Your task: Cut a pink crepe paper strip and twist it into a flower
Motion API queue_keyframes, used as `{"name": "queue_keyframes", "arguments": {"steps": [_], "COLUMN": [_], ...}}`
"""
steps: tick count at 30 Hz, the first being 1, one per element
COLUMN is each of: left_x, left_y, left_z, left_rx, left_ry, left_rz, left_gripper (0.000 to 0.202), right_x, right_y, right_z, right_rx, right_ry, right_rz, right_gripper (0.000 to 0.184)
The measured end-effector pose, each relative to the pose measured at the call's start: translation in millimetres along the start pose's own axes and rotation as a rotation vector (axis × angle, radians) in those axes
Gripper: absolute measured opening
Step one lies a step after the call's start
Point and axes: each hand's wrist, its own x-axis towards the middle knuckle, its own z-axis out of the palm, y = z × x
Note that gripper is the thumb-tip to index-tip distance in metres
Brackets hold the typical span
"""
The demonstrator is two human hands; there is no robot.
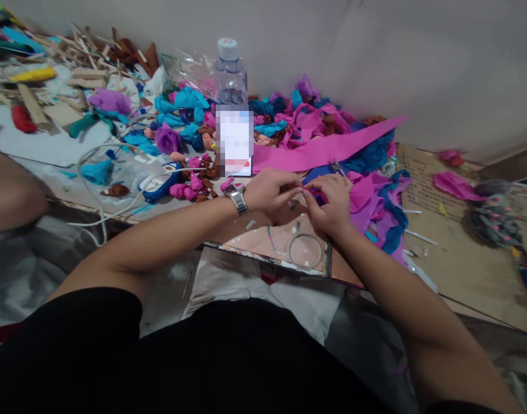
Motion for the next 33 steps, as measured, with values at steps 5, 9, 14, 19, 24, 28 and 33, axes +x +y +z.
{"name": "queue_keyframes", "arguments": {"steps": [5, 9, 14, 19, 24, 28, 33], "left_x": [0.4, 0.3, 0.0, -0.3, -0.9, -1.1, -1.8], "left_y": [0.4, 3.2, 4.3, 5.6, 3.3, 0.8, -0.8], "left_z": [0.0, -0.7, 0.1, 1.4, 0.9, 1.0, 2.2], "left_rx": [0.015, -0.042, -0.115, -0.127, -0.028, 0.025, 0.023], "left_ry": [-0.023, -0.030, -0.061, -0.012, -0.007, -0.010, 0.000], "left_rz": [0.001, -0.051, -0.105, -0.102, -0.006, 0.026, 0.035], "left_gripper": [0.034, 0.034, 0.035, 0.035, 0.038, 0.038, 0.034], "right_x": [0.6, 1.0, 1.1, 0.5, 0.1, -0.7, -1.4], "right_y": [-0.7, -0.3, -0.7, -2.5, -1.6, -0.2, -1.3], "right_z": [-0.3, -0.6, -1.1, -2.3, -2.9, -2.1, -1.5], "right_rx": [-0.004, 0.000, 0.026, 0.015, 0.019, 0.041, 0.016], "right_ry": [0.024, 0.024, -0.008, -0.001, -0.011, 0.006, 0.018], "right_rz": [-0.033, -0.047, -0.054, -0.035, -0.016, -0.006, 0.020], "right_gripper": [0.015, 0.015, 0.017, 0.017, 0.017, 0.016, 0.017]}}
